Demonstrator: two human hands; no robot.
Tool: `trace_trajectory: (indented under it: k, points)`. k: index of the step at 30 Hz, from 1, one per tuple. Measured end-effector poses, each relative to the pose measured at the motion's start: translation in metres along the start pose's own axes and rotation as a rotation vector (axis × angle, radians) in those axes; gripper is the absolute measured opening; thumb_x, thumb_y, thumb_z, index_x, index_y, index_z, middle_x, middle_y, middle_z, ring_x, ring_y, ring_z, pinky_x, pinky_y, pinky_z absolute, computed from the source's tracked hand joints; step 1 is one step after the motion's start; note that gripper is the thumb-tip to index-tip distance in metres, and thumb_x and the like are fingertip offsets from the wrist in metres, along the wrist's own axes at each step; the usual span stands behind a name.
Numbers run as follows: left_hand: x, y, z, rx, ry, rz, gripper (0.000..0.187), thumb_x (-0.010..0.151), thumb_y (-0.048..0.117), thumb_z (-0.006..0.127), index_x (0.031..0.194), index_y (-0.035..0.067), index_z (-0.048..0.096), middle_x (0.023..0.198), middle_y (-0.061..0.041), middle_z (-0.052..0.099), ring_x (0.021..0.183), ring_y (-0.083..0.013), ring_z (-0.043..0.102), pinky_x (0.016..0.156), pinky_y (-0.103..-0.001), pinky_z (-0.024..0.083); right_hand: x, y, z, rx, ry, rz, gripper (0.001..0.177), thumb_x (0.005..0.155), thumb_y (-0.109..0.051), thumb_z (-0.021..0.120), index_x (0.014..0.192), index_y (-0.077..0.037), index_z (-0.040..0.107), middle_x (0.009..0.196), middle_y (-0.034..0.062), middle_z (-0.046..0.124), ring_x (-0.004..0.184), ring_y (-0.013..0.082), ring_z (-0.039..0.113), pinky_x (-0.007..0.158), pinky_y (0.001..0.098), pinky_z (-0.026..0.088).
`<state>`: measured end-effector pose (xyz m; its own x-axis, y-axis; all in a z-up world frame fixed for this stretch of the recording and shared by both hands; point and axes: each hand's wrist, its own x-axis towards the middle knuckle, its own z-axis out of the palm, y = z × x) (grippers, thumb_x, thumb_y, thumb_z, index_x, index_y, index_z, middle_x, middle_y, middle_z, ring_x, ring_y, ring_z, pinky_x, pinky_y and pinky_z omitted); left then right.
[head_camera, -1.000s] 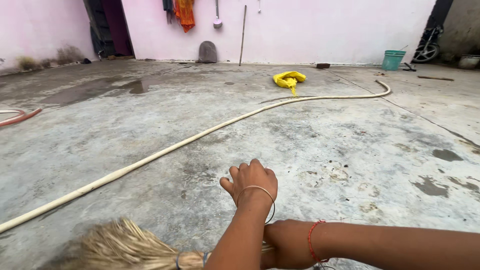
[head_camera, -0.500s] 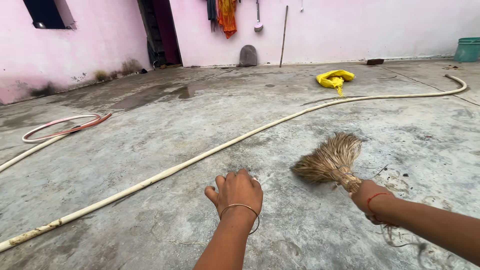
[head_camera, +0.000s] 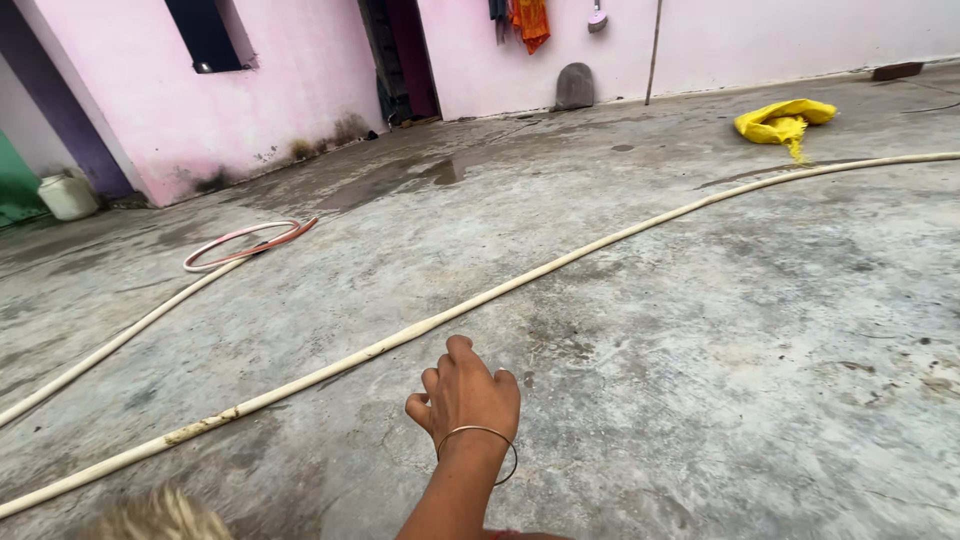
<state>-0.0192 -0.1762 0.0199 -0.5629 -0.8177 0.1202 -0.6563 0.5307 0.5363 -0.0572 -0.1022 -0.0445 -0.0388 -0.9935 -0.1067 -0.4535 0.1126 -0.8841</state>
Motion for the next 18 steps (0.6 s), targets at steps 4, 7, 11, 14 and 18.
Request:
trace_trajectory:
  k: [4,7,11,14,18]
  points:
    - [0.010,-0.029,-0.006,-0.062,0.091,-0.156,0.062,0.092,0.028,0.065,0.144,0.010,0.037,0.127,-0.008,0.063,0.130,-0.0248,0.049,0.109,-0.049,0.026,0.030,0.040,-0.008,0.032,0.040,0.073,0.061,0.095,-0.014,0.057,0.151,-0.032,0.043,0.084,0.0076,0.067,0.050,0.0152,0.053,0.042,0.0325,0.045]
    - [0.010,-0.050,0.001,-0.045,0.134,-0.207,0.065,0.089,0.027,0.067,0.144,0.010,0.036,0.129,-0.010,0.062,0.128,-0.0268,0.051,0.107,-0.049,0.028,0.074,0.034,0.034,0.077,0.137,0.222,0.059,0.096,-0.014,0.057,0.150,-0.035,0.048,0.083,0.0064,0.067,0.050,0.0143,0.051,0.041,0.0317,0.042]
    - [0.006,-0.058,0.017,-0.033,0.103,-0.192,0.064,0.088,0.028,0.068,0.141,0.009,0.038,0.129,-0.011,0.062,0.130,-0.0268,0.049,0.107,-0.049,0.027,0.078,0.087,0.012,0.172,0.331,0.468,0.058,0.097,-0.014,0.057,0.149,-0.040,0.054,0.082,0.0048,0.067,0.049,0.0132,0.048,0.041,0.0307,0.039]
    - [0.004,-0.048,0.024,-0.064,0.096,-0.144,0.067,0.085,0.029,0.070,0.141,0.011,0.036,0.133,-0.008,0.059,0.130,-0.0267,0.047,0.104,-0.052,0.026,0.047,0.134,-0.054,0.203,0.545,0.653,0.058,0.100,-0.022,0.063,0.151,-0.046,0.049,0.074,0.0035,0.059,0.049,0.0119,0.045,0.042,0.0293,0.038]
    - [0.005,-0.025,0.031,-0.057,-0.011,-0.115,0.064,0.091,0.028,0.067,0.144,0.012,0.036,0.129,-0.008,0.064,0.130,-0.0251,0.051,0.107,-0.049,0.028,-0.026,0.195,-0.144,0.440,0.951,0.774,0.060,0.103,-0.012,0.057,0.153,-0.043,0.048,0.069,0.0061,0.052,0.048,0.0142,0.039,0.041,0.0299,0.032]
